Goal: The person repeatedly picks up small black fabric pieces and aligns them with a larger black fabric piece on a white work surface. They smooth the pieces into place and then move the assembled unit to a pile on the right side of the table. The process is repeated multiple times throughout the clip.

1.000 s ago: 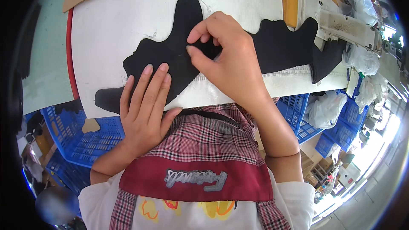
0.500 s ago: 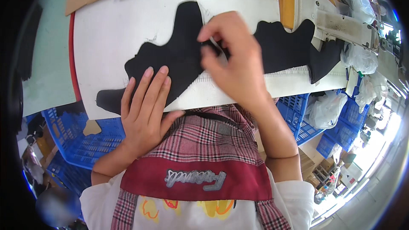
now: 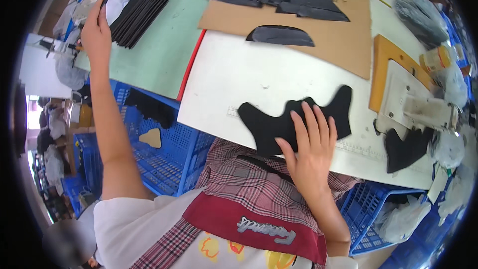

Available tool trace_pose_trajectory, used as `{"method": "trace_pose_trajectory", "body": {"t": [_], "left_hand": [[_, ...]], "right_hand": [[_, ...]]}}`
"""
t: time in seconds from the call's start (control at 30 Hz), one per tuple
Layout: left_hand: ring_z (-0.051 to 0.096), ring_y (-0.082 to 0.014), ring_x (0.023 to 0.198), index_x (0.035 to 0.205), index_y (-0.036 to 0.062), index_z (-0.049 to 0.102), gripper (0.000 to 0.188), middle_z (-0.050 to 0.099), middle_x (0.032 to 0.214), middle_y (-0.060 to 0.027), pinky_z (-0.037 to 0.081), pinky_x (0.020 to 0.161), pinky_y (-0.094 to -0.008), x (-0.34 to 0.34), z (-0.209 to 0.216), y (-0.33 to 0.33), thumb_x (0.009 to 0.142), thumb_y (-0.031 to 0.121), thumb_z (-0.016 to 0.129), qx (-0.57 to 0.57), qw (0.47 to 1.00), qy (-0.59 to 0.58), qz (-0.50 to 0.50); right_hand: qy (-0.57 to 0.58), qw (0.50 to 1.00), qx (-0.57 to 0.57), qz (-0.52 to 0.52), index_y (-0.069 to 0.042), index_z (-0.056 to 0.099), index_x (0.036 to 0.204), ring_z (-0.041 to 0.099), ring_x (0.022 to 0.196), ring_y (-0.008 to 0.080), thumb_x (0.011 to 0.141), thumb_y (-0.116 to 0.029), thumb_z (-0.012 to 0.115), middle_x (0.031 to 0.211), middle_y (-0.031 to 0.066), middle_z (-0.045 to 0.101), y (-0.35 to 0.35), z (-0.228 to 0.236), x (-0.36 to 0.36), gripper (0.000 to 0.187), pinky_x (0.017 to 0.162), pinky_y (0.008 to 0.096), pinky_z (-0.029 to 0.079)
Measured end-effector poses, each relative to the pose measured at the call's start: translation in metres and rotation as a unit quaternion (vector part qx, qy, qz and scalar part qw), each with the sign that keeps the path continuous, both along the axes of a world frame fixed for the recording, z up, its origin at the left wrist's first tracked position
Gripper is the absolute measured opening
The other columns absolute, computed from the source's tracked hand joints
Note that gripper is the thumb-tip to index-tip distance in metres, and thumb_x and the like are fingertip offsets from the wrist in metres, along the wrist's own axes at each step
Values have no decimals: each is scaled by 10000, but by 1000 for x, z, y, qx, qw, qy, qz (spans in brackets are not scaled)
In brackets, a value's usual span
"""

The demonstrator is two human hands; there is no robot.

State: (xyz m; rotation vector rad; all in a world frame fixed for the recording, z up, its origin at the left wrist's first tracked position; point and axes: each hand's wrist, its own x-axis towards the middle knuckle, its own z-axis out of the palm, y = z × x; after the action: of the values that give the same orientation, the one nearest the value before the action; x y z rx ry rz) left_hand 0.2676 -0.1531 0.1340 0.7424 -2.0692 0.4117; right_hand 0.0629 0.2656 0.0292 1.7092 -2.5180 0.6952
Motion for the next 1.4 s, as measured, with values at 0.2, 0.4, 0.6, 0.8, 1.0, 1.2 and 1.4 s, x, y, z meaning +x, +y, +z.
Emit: {"method": "trace_pose_trajectory", "body": {"t": [0.2,0.4,0.6,0.8,1.0,1.2,1.4], "left_hand": [[564,-328,1197,1310,59,579,399,623,1270,-165,407,1031,-371,17,-55,-130,1021,311,471,182,975,-124,-24],[543,-347,1197,1265,18,600,402,615,1252,-175,378,1053,-411,-42,-43,-11,961,282,604,68,995,27,-63],[559,-341,1140,1194,19,610,395,602,1254,-176,413,990,-452,-71,-89,222,837,176,672,417,766,-273,-406],[382,-322,1367,1433,88,442,649,353,1532,-138,334,1090,-460,-121,-109,292,865,330,642,262,759,-363,-473],[341,-302,1420,1382,81,494,597,412,1506,-106,268,1150,-478,-132,-106,244,815,133,675,267,742,-371,-490],[539,-254,1201,1349,8,502,683,588,1307,-142,403,1021,-367,-140,-83,282,758,215,775,636,585,-81,-497],[648,-115,887,1123,-24,583,233,680,954,-56,492,826,-255,-145,-90,326,919,53,666,813,397,84,-417]], "right_hand": [[70,991,-91,75,31,579,1203,508,1224,361,792,-118,688,1311,205,529,-89,17,-50,450,1046,403,407],[220,970,-75,68,8,595,900,616,902,268,748,-73,575,911,123,604,-161,-17,-78,174,758,374,517],[10,985,-173,13,-25,613,860,648,704,257,805,-77,666,781,101,645,-163,-3,-88,92,604,354,511],[-177,941,-267,-110,-1,633,931,652,710,197,782,-85,750,843,123,675,-82,46,-122,207,640,318,503],[-436,821,-344,-133,2,491,1254,624,919,107,826,28,713,1033,83,660,33,51,-123,483,774,247,503],[-499,732,-445,-130,32,500,1206,621,945,124,821,74,713,1048,81,634,50,40,-77,443,843,253,511],[-501,705,-474,-165,26,535,1156,621,840,95,854,21,714,984,68,651,36,26,-47,351,756,220,505]]}}
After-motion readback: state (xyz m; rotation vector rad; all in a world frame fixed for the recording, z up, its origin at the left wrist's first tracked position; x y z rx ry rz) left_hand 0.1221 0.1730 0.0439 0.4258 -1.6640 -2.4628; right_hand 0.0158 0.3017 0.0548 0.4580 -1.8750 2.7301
